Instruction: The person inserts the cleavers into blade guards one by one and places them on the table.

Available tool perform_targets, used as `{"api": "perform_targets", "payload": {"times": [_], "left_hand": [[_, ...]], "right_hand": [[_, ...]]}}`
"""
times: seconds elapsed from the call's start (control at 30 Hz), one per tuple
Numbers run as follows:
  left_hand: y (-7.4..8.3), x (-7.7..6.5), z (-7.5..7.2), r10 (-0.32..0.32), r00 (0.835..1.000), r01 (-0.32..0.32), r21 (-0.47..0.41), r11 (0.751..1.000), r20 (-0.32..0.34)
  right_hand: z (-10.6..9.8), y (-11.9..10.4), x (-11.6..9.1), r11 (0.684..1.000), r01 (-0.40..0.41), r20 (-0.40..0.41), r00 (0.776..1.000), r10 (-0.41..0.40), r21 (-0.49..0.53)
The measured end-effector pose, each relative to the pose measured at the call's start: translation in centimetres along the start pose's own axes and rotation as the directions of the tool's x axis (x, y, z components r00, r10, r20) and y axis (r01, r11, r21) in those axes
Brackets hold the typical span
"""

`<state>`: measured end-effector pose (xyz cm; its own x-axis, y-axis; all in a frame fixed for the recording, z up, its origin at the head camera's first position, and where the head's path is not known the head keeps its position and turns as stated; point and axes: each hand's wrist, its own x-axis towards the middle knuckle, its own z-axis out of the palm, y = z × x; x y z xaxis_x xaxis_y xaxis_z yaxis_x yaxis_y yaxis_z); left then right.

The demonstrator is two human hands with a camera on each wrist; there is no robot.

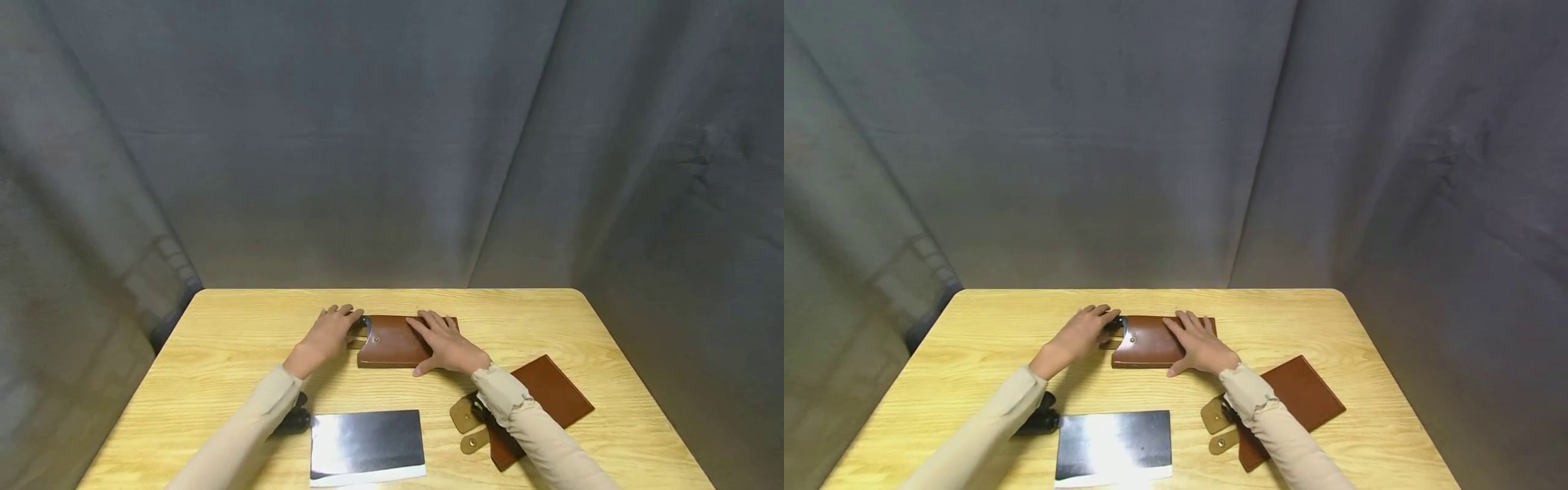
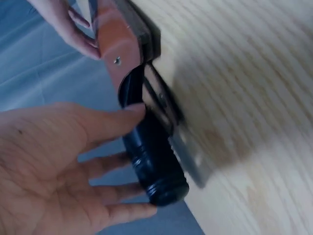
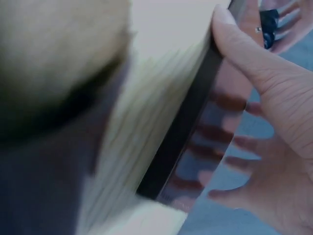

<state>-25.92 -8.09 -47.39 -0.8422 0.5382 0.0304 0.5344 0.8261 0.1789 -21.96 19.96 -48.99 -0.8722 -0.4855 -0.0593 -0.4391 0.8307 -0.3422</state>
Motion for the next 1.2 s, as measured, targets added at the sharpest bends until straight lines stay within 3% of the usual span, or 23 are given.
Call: {"api": "perform_targets", "payload": {"times": [0.17,0.23,0.37,0.47,0.63,0.83,1.03,1.2], "left_hand": [[-0.8,-0.7,-0.3,0.091,0.987,-0.097,-0.035,0.995,-0.132],[-1.1,-1.1,-0.4,0.141,0.969,-0.151,-0.036,0.988,-0.203],[-1.5,-2.0,-0.2,0.23,0.914,-0.253,-0.028,0.967,-0.334],[-1.5,-2.6,-0.4,0.238,0.9,-0.269,-0.037,0.962,-0.364],[-1.5,-3.5,-1.1,0.224,0.908,-0.258,-0.051,0.965,-0.355],[-2.3,-5.3,-1.2,0.238,0.911,-0.277,-0.07,0.958,-0.337],[-3.0,-7.5,-1.5,0.228,0.949,-0.262,-0.143,0.954,-0.216],[-3.3,-9.3,-1.6,0.171,0.973,-0.199,-0.181,0.963,-0.157]], "right_hand": [[-0.4,0.7,-0.6,0.984,0.117,-0.091,0.987,-0.13,-0.135],[-0.6,0.9,-1.0,0.972,0.153,-0.114,0.978,-0.175,-0.181],[-1.2,1.4,-2.0,0.955,0.204,-0.142,0.961,-0.237,-0.214],[-1.5,1.7,-2.7,0.957,0.212,-0.163,0.956,-0.245,-0.196],[-1.8,2.1,-3.9,0.98,0.163,-0.172,0.968,-0.182,-0.118],[-2.1,1.9,-5.5,0.993,0.088,-0.103,0.992,-0.08,0.079],[-2.7,1.7,-7.4,0.989,0.075,-0.044,0.997,-0.069,0.129],[-3.0,1.8,-8.4,0.99,0.092,-0.018,0.996,-0.091,0.108]]}}
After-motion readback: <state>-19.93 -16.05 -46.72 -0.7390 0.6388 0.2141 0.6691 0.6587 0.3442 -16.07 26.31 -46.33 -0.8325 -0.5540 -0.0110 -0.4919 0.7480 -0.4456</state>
